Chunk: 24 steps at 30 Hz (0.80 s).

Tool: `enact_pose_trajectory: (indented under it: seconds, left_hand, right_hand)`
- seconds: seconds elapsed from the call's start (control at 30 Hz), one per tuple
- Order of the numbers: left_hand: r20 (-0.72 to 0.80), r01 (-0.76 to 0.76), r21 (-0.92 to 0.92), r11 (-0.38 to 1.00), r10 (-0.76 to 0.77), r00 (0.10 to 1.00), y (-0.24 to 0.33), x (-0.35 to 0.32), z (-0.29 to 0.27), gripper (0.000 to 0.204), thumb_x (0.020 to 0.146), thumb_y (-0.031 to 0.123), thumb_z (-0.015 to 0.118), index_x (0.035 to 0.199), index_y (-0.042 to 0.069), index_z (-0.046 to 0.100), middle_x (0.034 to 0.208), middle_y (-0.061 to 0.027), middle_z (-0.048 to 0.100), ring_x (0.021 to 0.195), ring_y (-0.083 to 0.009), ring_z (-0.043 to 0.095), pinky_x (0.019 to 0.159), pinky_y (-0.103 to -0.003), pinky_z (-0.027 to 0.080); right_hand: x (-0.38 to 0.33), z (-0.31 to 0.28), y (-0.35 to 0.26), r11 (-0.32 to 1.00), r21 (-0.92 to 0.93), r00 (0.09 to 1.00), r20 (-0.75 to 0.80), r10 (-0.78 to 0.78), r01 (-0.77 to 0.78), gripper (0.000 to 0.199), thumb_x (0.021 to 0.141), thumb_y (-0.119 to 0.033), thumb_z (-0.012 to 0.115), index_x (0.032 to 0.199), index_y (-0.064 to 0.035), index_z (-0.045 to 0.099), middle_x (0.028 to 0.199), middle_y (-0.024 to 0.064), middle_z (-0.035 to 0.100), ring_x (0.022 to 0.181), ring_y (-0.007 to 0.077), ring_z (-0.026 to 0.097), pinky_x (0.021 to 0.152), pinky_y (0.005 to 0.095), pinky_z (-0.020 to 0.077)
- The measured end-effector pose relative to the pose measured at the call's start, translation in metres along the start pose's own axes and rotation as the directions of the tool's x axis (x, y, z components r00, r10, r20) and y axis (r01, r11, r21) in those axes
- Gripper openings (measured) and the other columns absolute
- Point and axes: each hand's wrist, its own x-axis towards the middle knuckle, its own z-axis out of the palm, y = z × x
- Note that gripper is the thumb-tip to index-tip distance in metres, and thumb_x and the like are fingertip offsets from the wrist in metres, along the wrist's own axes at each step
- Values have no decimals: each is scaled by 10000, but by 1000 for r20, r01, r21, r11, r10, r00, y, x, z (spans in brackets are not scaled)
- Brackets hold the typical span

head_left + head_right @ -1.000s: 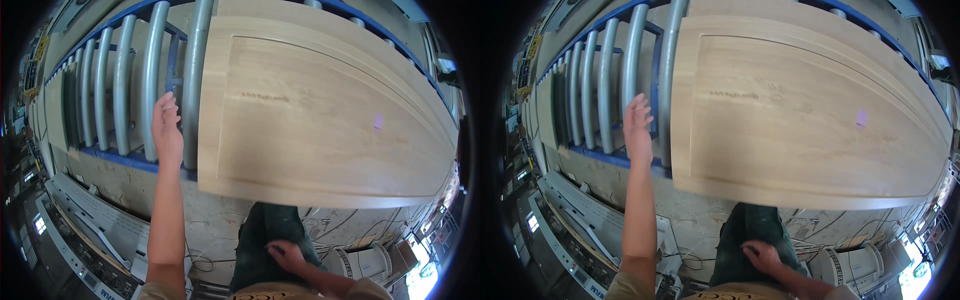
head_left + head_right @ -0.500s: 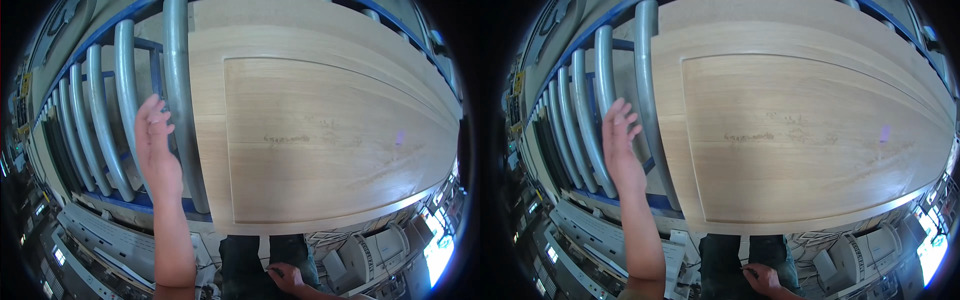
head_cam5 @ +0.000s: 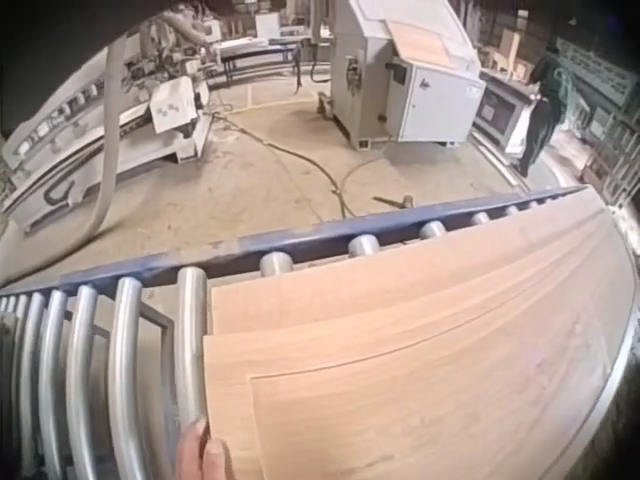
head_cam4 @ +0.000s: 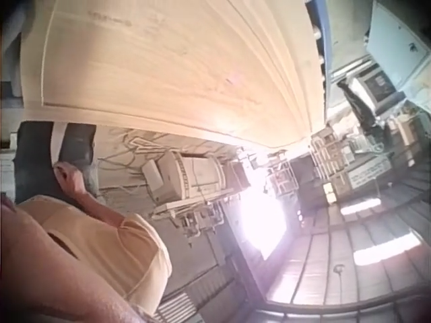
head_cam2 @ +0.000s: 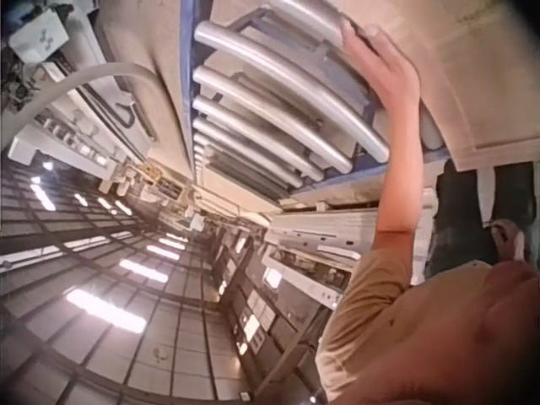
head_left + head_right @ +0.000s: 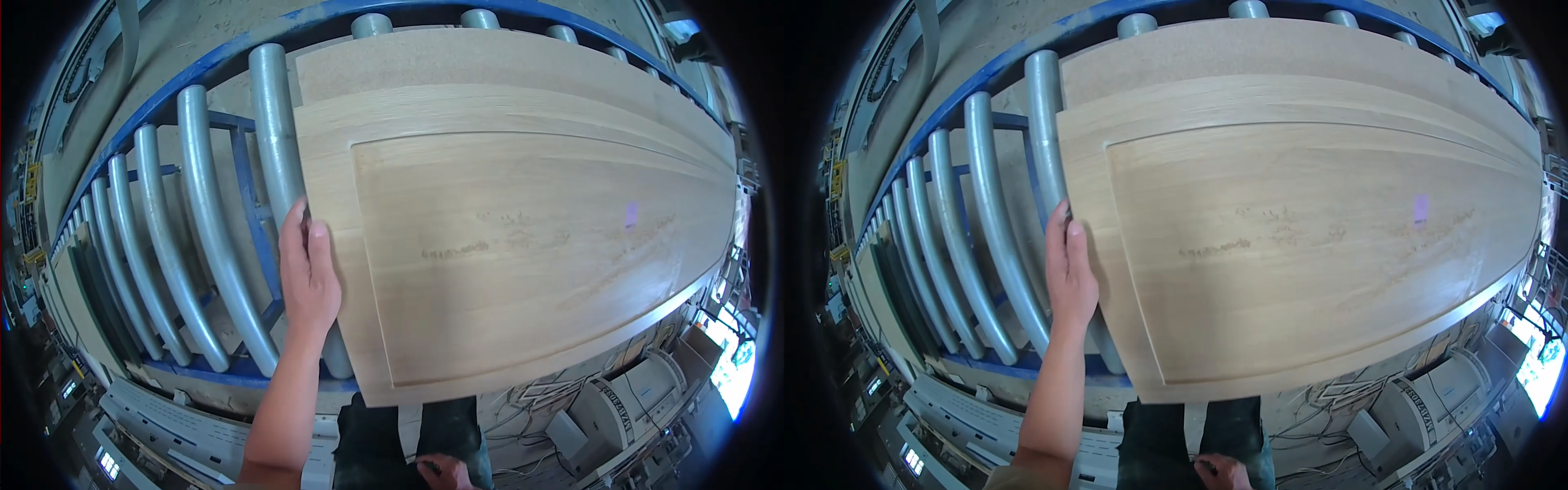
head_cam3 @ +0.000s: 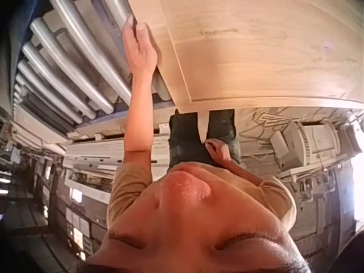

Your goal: Marking lines on wooden furniture panels with a pencil and moving them along a roller conveyor.

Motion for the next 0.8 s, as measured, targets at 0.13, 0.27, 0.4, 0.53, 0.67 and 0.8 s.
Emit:
enact_pose_trajectory:
  seconds: [0.13, 0.27, 0.4, 0.53, 0.67, 0.8]
  left_hand:
    - [26, 16, -98, 995, -14, 1000, 11, -1, -11, 493, 1135, 288, 433, 1507, -36, 438, 1443, -161, 540, 1333, -223, 517, 1139, -358, 376]
    - [0, -2, -134, 991, 2, 1000, -9, -4, 4, 572, 1132, 374, 406, 1518, -47, 427, 1487, -151, 502, 1380, -220, 462, 1182, -363, 312]
    - [23, 169, -332, 928, -171, 985, 0, -2, 14, 627, 1119, 381, 434, 1547, -69, 344, 1486, -178, 489, 1357, -228, 469, 1172, -383, 311]
    - [-14, 72, -134, 988, -75, 997, 0, -3, 13, 613, 1115, 408, 443, 1521, -51, 418, 1493, -164, 486, 1364, -226, 466, 1171, -371, 315]
    - [-112, 53, -65, 997, -60, 992, 1, 2, -5, 576, 1116, 385, 466, 1489, -54, 475, 1412, -148, 563, 1283, -219, 533, 1130, -366, 368]
    - [-97, 51, -75, 996, -58, 994, -1, -2, -1, 574, 1129, 384, 459, 1517, -40, 475, 1502, -149, 529, 1356, -247, 549, 1145, -382, 432]
  right_hand:
    - [21, -12, -42, 985, -172, 1000, -15, 9, -11, 160, 953, -221, 706, 1042, -97, 752, 916, 165, 722, 840, 374, 706, 752, 450, 568]
    - [46, 14, 66, 709, 684, 984, -157, -86, 172, 122, 930, -187, 732, 1032, -125, 762, 827, 140, 686, 764, 355, 685, 719, 446, 568]
    - [73, -24, 6, 957, 265, 991, -89, -102, 122, 126, 925, -169, 740, 1039, -121, 762, 809, 135, 672, 750, 348, 677, 717, 438, 568]
    - [58, -42, -28, 983, -157, 995, -33, -98, 92, 143, 928, -138, 736, 1068, -123, 765, 812, 134, 674, 741, 343, 673, 712, 423, 568]
    - [47, -47, -22, 995, -98, 998, 68, -6, 13, 183, 934, -108, 715, 1113, -83, 739, 946, 153, 732, 820, 322, 713, 732, 413, 573]
    - [57, -53, -4, 990, -98, 995, 12, -99, 100, 160, 883, -60, 749, 1039, -57, 714, 860, 134, 718, 750, 308, 718, 655, 393, 565]
